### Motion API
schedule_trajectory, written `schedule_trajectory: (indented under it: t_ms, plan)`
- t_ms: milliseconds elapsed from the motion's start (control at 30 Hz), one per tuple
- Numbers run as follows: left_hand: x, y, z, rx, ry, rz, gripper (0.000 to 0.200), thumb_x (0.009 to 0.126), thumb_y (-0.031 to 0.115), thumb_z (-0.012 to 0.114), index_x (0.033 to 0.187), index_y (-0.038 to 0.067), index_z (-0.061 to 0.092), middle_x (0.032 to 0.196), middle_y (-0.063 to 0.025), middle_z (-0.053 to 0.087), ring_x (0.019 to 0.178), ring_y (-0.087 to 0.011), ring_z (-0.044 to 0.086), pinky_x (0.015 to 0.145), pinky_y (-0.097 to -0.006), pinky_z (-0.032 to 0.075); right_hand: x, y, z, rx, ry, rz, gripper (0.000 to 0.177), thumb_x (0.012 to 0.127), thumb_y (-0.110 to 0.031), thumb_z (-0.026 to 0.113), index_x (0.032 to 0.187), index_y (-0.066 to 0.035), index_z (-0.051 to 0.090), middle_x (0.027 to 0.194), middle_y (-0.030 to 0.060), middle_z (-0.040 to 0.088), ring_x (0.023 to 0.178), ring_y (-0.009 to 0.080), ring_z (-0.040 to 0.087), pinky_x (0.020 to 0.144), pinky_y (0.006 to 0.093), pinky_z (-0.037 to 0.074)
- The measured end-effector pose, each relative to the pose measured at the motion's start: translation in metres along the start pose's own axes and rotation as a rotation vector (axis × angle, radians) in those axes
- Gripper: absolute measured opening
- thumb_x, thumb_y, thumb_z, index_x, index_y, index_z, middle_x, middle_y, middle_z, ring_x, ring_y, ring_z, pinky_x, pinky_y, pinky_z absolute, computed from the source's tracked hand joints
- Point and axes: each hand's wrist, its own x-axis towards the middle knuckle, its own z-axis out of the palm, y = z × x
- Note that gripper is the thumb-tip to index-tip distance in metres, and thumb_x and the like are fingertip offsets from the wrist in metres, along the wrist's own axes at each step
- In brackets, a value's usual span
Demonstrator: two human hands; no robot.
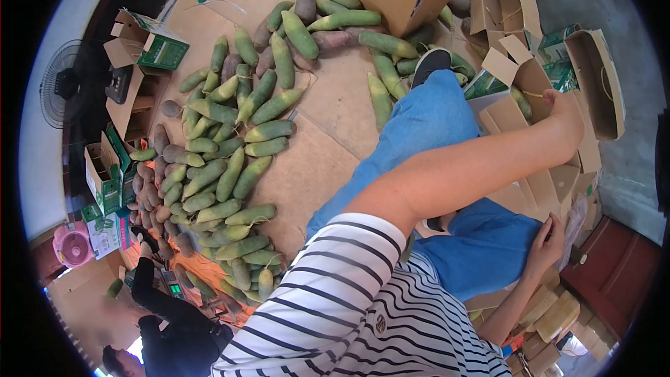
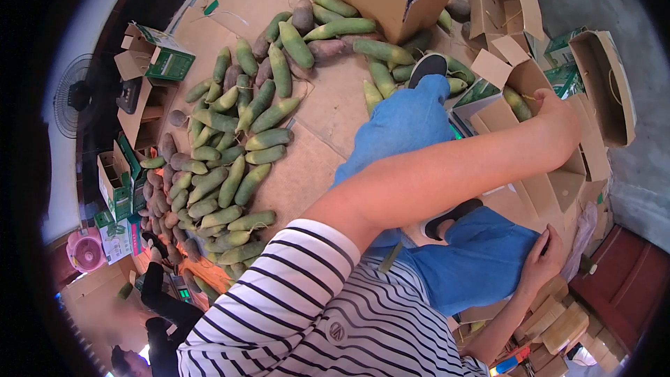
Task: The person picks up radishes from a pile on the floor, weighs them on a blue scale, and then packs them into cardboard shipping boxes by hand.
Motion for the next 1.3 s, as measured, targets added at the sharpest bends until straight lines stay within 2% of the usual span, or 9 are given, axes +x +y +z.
schedule_trajectory:
  t_ms: [367, 467, 567, 700, 800, 867, 933, 1100, 1300]
  plan:
    - [0.001, 0.001, 0.003, 0.016, 0.035, 0.002, 0.047, 0.066, 0.025, 0.073, 0.110, 0.011, 0.065, 0.110, -0.0114, 0.061, 0.104, -0.0347, 0.055, 0.075, -0.0555, 0.039, 0.002, -0.004, 0.000, -0.005, 0.033, -0.035, 0.017, 0.090, -0.011, 0.051, 0.098, 0.000, 0.061, 0.092, 0.0160, 0.063, 0.084, 0.0293, 0.061, 0.074, 0.0342, 0.048]
    - [-0.002, 0.000, 0.000, 0.011, -0.009, -0.006, 0.043, 0.069, 0.025, 0.071, 0.109, 0.012, 0.065, 0.111, -0.0105, 0.061, 0.104, -0.0331, 0.056, 0.076, -0.0559, 0.040, 0.001, -0.004, 0.000, -0.017, 0.025, -0.018, 0.017, 0.089, -0.011, 0.052, 0.098, 0.000, 0.061, 0.092, 0.0159, 0.063, 0.084, 0.0294, 0.061, 0.075, 0.0345, 0.048]
    - [-0.005, -0.001, 0.004, -0.051, 0.088, -0.045, 0.039, 0.073, 0.024, 0.068, 0.109, 0.011, 0.065, 0.113, -0.0099, 0.061, 0.105, -0.0311, 0.056, 0.078, -0.0564, 0.040, 0.000, 0.008, 0.004, -0.044, 0.025, -0.045, 0.017, 0.087, -0.010, 0.053, 0.098, -0.001, 0.062, 0.092, 0.0158, 0.063, 0.085, 0.0303, 0.061, 0.076, 0.0357, 0.047]
    - [0.000, -0.019, 0.003, -0.098, 0.099, -0.086, 0.030, 0.079, 0.020, 0.060, 0.107, 0.011, 0.066, 0.112, -0.0070, 0.063, 0.103, -0.0266, 0.059, 0.079, -0.0504, 0.045, 0.005, -0.009, -0.009, -0.014, -0.023, 0.044, 0.016, 0.085, -0.010, 0.054, 0.096, -0.002, 0.061, 0.091, 0.0167, 0.062, 0.085, 0.0329, 0.060, 0.077, 0.0375, 0.047]
    - [-0.012, -0.034, -0.016, -0.042, 0.144, -0.096, 0.026, 0.080, 0.018, 0.058, 0.101, 0.006, 0.066, 0.107, -0.0139, 0.063, 0.099, -0.0277, 0.061, 0.080, -0.0378, 0.050, 0.003, 0.001, -0.008, -0.006, 0.022, -0.008, 0.013, 0.082, -0.008, 0.056, 0.093, -0.003, 0.062, 0.086, 0.0143, 0.062, 0.079, 0.0305, 0.060, 0.072, 0.0370, 0.047]
    - [-0.008, -0.053, -0.007, -0.047, 0.271, -0.086, 0.034, 0.081, 0.030, 0.060, 0.098, 0.001, 0.061, 0.103, -0.0186, 0.061, 0.097, -0.0330, 0.059, 0.082, -0.0444, 0.047, 0.003, 0.005, -0.007, 0.012, 0.062, -0.038, 0.011, 0.080, -0.008, 0.059, 0.089, -0.004, 0.062, 0.083, 0.0123, 0.062, 0.076, 0.0284, 0.060, 0.069, 0.0368, 0.047]
    - [-0.004, -0.065, -0.008, -0.039, 0.309, -0.151, 0.034, 0.083, 0.030, 0.057, 0.102, 0.002, 0.058, 0.105, -0.0180, 0.060, 0.099, -0.0345, 0.057, 0.083, -0.0440, 0.046, 0.001, 0.007, -0.008, 0.039, 0.116, -0.051, 0.010, 0.078, -0.006, 0.061, 0.087, -0.004, 0.062, 0.080, 0.0111, 0.062, 0.074, 0.0272, 0.060, 0.067, 0.0357, 0.047]
    - [0.020, -0.094, 0.004, -0.025, 0.206, -0.259, 0.033, 0.084, 0.029, 0.055, 0.103, 0.002, 0.058, 0.104, -0.0181, 0.061, 0.100, -0.0358, 0.056, 0.084, -0.0440, 0.045, -0.010, 0.017, -0.009, 0.063, 0.254, -0.050, 0.012, 0.074, -0.002, 0.064, 0.086, -0.005, 0.062, 0.072, 0.0092, 0.060, 0.064, 0.0250, 0.058, 0.058, 0.0332, 0.045]
    - [0.044, -0.116, 0.033, 0.010, 0.158, -0.181, 0.040, 0.082, 0.031, 0.058, 0.107, 0.000, 0.057, 0.106, -0.0209, 0.060, 0.102, -0.0348, 0.056, 0.086, -0.0423, 0.045, -0.020, 0.025, -0.011, 0.123, 0.403, 0.041, 0.014, 0.075, -0.001, 0.064, 0.089, -0.005, 0.063, 0.067, 0.0075, 0.057, 0.058, 0.0221, 0.054, 0.053, 0.0305, 0.043]
